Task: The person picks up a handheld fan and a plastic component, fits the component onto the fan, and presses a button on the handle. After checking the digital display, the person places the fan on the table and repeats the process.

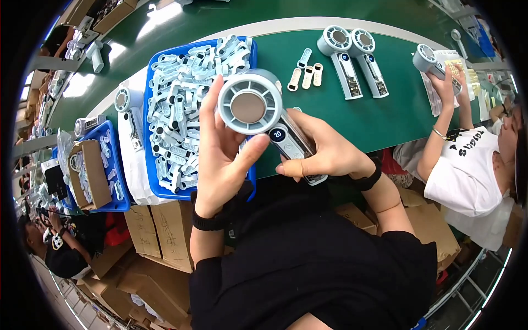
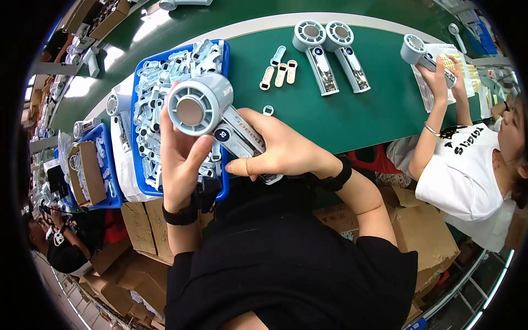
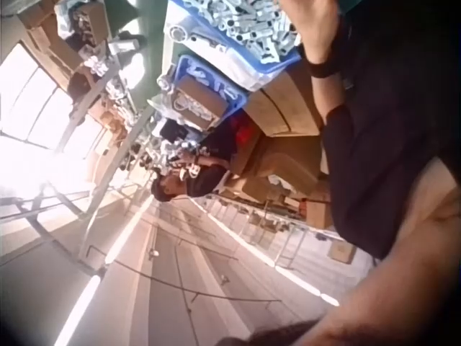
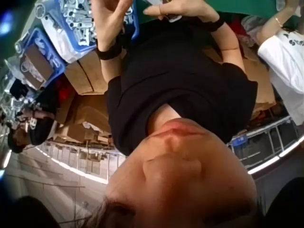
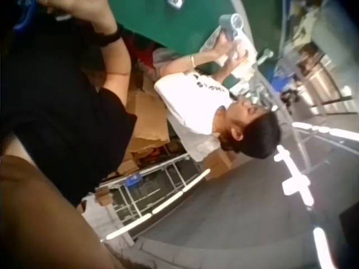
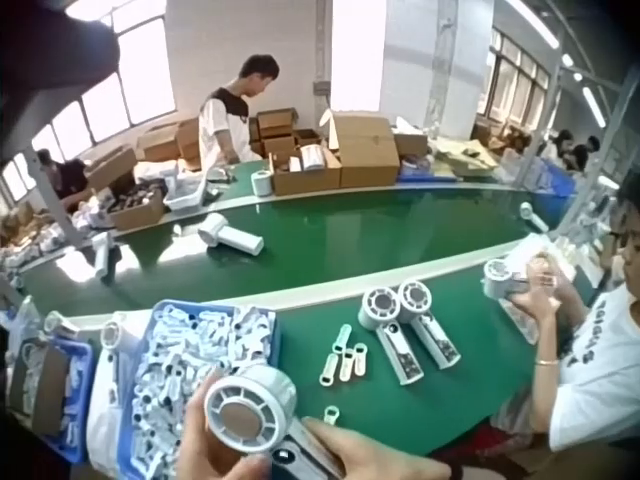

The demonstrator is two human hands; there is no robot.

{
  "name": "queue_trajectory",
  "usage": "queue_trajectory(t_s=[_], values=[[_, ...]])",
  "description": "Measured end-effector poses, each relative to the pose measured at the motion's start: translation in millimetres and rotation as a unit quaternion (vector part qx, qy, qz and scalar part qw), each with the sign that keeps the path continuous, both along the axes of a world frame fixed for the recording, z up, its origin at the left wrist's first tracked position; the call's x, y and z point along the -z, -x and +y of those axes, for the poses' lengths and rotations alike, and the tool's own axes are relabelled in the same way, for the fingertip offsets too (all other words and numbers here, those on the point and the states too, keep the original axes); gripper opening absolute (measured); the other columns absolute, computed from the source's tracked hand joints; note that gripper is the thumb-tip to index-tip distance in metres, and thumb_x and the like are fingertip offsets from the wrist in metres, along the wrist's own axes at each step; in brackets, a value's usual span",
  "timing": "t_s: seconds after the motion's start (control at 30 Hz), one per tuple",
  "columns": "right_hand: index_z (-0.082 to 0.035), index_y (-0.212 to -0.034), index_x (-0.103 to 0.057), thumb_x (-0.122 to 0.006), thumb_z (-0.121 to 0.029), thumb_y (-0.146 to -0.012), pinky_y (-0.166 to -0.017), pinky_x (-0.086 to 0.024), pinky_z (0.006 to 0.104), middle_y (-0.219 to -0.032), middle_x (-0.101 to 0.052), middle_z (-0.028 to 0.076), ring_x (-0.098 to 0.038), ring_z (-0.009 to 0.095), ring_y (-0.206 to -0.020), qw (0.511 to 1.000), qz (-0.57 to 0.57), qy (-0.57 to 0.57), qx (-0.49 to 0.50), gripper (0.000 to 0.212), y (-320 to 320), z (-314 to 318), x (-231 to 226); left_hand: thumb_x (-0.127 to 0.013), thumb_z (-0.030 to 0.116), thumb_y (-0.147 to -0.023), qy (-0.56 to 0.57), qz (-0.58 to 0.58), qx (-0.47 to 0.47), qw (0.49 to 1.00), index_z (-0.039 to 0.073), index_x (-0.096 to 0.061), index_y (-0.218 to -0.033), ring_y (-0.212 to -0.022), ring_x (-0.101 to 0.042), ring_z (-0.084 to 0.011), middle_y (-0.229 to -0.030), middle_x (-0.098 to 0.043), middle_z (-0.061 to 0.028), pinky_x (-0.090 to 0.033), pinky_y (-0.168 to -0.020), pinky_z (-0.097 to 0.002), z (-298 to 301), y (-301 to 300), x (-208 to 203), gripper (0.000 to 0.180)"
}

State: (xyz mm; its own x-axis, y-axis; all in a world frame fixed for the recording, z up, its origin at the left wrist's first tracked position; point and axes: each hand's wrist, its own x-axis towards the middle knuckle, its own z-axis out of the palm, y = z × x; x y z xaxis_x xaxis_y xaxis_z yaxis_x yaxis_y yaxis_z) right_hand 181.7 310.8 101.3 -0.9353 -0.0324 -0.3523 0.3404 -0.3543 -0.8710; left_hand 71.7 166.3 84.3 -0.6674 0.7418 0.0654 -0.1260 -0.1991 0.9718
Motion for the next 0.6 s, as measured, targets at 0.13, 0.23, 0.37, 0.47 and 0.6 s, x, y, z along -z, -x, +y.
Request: queue_trajectory(t_s=[0.13, 0.23, 0.37, 0.47, 0.6], values=[[0.004, -0.115, -0.042, -0.072, -0.013, -0.068, -0.061, -0.044, 0.0228, -0.088, -0.055, 0.009, -0.055, 0.011, -0.069, 0.999, -0.001, -0.05, -0.022, 0.058, 1, -6, 8, -0.063, -0.004, -0.074, 0.006, -0.023, 0.038, 0.999, 0.003, -0.015, -0.137, -0.116, -0.044, -0.0208, -0.129, -0.037, -0.014, -0.038, -0.097, -0.0354, -5, 0, -3, 0.08], [0.003, -0.113, -0.043, -0.074, -0.015, -0.066, -0.067, -0.045, 0.0239, -0.091, -0.055, 0.009, -0.056, 0.012, -0.074, 0.963, 0.067, -0.258, -0.031, 0.059, 3, -8, 12, -0.063, -0.007, -0.073, 0.008, -0.037, 0.048, 0.998, 0.003, -0.016, -0.137, -0.117, -0.043, -0.0206, -0.129, -0.036, -0.0136, -0.039, -0.097, -0.0355, -7, 0, -4, 0.08], [0.003, -0.112, -0.044, -0.074, -0.019, -0.067, -0.072, -0.045, 0.0258, -0.091, -0.055, 0.009, -0.055, 0.013, -0.079, 0.959, 0.061, -0.275, -0.018, 0.058, 1, -8, 14, -0.065, -0.005, -0.073, 0.019, -0.047, 0.042, 0.998, 0.003, -0.016, -0.137, -0.117, -0.042, -0.0192, -0.13, -0.035, -0.0127, -0.04, -0.097, -0.0346, -3, -3, -2, 0.081], [0.003, -0.11, -0.046, -0.072, -0.021, -0.068, -0.072, -0.045, 0.0269, -0.09, -0.056, 0.008, -0.056, 0.014, -0.079, 0.98, 0.05, -0.19, -0.017, 0.055, -4, 3, 16, -0.068, -0.003, -0.072, 0.029, 0.023, 0.023, 0.999, 0.003, -0.027, -0.133, -0.113, -0.046, -0.0169, -0.125, -0.041, -0.0115, -0.044, -0.089, -0.0332, -5, -2, 8, 0.074], [0.004, -0.105, -0.05, -0.068, -0.017, -0.071, -0.072, -0.045, 0.0262, -0.09, -0.058, 0.009, -0.057, 0.014, -0.078, 0.974, 0.056, -0.184, 0.117, 0.044, -24, 56, 23, -0.07, 0.001, -0.07, 0.266, 0.197, 0.005, 0.944, 0.004, -0.041, -0.124, -0.102, -0.052, -0.0177, -0.112, -0.051, -0.0107, -0.046, -0.08, -0.0318, -42, 18, 13, 0.061]])
